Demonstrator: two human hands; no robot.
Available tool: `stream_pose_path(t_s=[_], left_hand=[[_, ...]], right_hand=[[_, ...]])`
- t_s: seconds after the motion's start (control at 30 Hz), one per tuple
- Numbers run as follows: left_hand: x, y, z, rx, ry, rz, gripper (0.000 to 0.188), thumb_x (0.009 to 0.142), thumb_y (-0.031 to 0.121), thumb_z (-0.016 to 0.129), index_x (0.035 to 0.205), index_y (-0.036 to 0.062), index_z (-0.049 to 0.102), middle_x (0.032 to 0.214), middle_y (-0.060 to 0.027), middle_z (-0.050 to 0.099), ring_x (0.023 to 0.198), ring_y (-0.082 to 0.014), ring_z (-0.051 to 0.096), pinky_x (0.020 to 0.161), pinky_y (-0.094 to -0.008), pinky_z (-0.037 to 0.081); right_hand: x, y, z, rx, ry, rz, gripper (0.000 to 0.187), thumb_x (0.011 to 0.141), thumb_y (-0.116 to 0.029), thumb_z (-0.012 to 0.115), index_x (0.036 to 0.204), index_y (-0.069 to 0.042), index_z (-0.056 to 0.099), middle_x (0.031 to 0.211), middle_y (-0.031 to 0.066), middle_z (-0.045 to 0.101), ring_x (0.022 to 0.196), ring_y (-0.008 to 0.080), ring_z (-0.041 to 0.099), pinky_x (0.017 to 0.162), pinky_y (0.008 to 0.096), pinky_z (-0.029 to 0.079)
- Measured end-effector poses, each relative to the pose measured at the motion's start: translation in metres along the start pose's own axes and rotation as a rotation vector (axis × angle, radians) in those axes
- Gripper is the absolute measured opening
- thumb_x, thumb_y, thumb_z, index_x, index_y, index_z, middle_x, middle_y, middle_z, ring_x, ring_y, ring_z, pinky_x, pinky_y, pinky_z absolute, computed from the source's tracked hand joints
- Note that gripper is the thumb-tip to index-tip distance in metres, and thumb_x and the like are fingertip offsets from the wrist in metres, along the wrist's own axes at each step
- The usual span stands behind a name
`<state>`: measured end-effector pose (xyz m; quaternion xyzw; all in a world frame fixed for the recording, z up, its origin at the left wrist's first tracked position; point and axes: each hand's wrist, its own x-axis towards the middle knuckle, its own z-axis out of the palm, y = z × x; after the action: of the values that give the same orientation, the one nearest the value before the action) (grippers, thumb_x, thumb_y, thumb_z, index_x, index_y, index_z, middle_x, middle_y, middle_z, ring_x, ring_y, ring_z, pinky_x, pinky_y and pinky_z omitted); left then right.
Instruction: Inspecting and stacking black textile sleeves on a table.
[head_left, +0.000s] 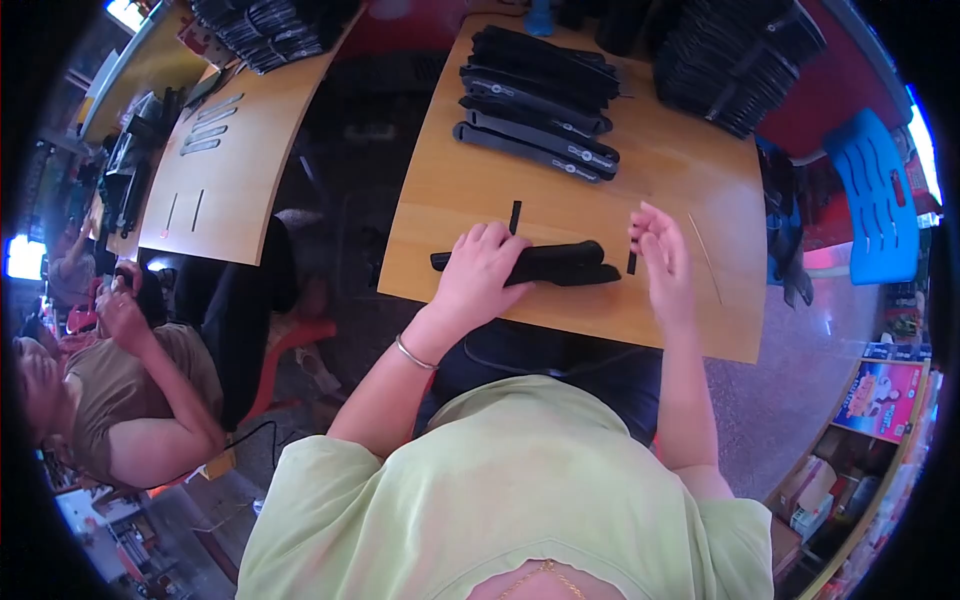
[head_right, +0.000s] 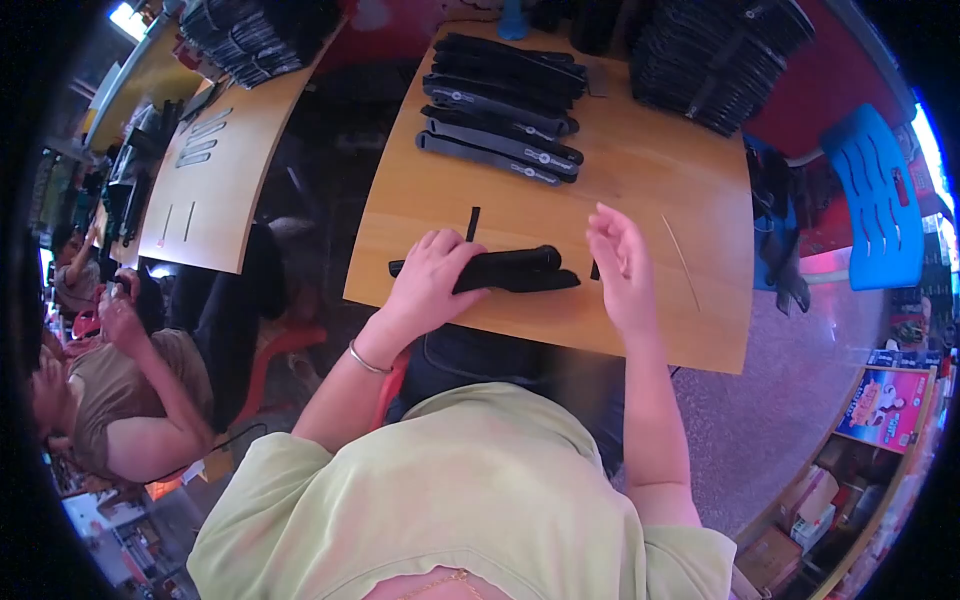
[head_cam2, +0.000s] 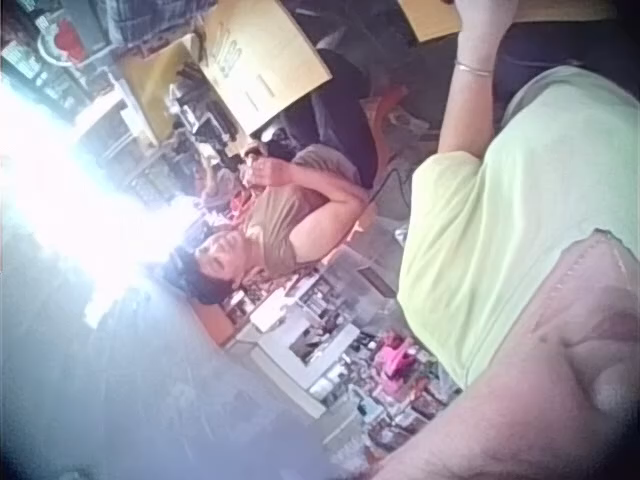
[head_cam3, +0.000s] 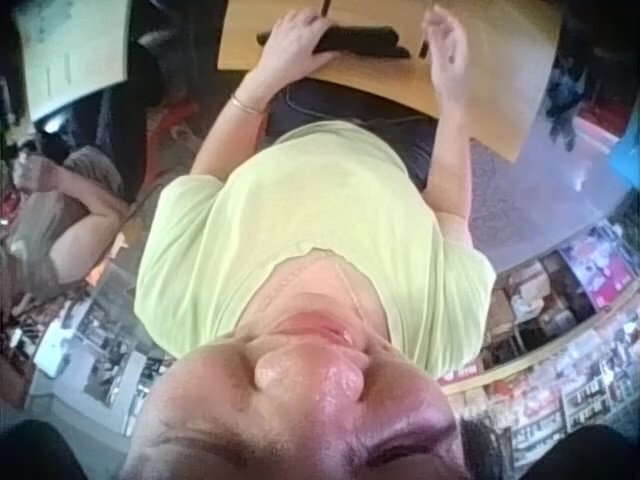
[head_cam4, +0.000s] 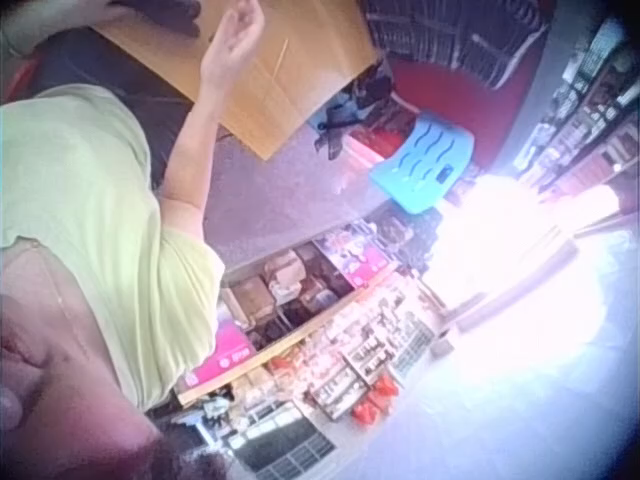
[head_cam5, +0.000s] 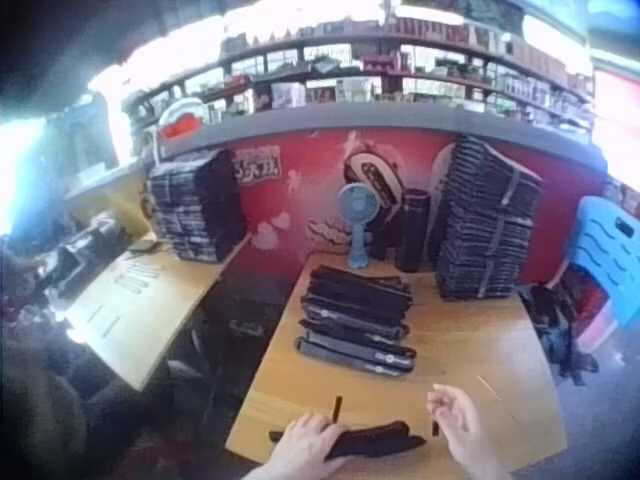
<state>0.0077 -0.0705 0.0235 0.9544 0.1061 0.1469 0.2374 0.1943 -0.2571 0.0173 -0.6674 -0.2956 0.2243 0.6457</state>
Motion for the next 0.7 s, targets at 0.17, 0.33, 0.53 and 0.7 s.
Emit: stream_pose_path(t_s=[0.17, 0.33, 0.53, 0.7], left_hand=[[0.006, 0.009, -0.037, -0.502, 0.050, -0.275, 0.050, 0.071, 0.021, 0.081, 0.107, 0.0018, 0.052, 0.091, -0.0090, 0.056, 0.085, -0.0207, 0.057, 0.076, -0.0329, 0.047], [-0.002, 0.011, -0.049, -1.007, 0.423, -0.372, 0.053, 0.073, 0.024, 0.083, 0.104, 0.0022, 0.047, 0.085, -0.0024, 0.053, 0.077, -0.0066, 0.053, 0.068, -0.0217, 0.045], [-0.014, -0.009, -0.062, -1.550, 0.730, -0.517, 0.042, 0.101, 0.040, 0.039, 0.120, 0.0033, 0.049, 0.088, -0.0013, 0.057, 0.079, -0.0096, 0.054, 0.073, -0.0236, 0.046], [-0.038, 0.000, -0.076, -1.380, 0.763, -0.315, 0.027, 0.100, 0.019, 0.045, 0.121, 0.0026, 0.047, 0.105, -0.0020, 0.058, 0.097, -0.0087, 0.055, 0.085, -0.0246, 0.046]], right_hand=[[-0.035, -0.008, 0.027, 0.275, -0.086, 0.092, 0.054, 0.092, -0.017, 0.061, 0.139, -0.006, 0.036, 0.121, 0.0094, 0.053, 0.105, 0.0160, 0.054, 0.095, 0.0318, 0.044], [-0.043, -0.044, 0.092, 0.095, -0.489, 0.057, 0.060, 0.089, -0.013, 0.063, 0.141, -0.007, 0.033, 0.118, 0.0105, 0.053, 0.099, 0.0170, 0.056, 0.095, 0.0343, 0.045], [-0.047, -0.048, 0.145, 0.029, -0.638, 0.175, 0.049, 0.089, -0.015, 0.064, 0.132, -0.005, 0.045, 0.107, 0.0042, 0.053, 0.075, 0.0093, 0.052, 0.071, 0.0245, 0.044], [-0.025, -0.058, 0.152, -0.145, -0.460, -0.186, 0.048, 0.085, -0.028, 0.068, 0.125, -0.006, 0.052, 0.094, 0.0004, 0.055, 0.068, 0.0057, 0.045, 0.061, 0.0198, 0.036]])
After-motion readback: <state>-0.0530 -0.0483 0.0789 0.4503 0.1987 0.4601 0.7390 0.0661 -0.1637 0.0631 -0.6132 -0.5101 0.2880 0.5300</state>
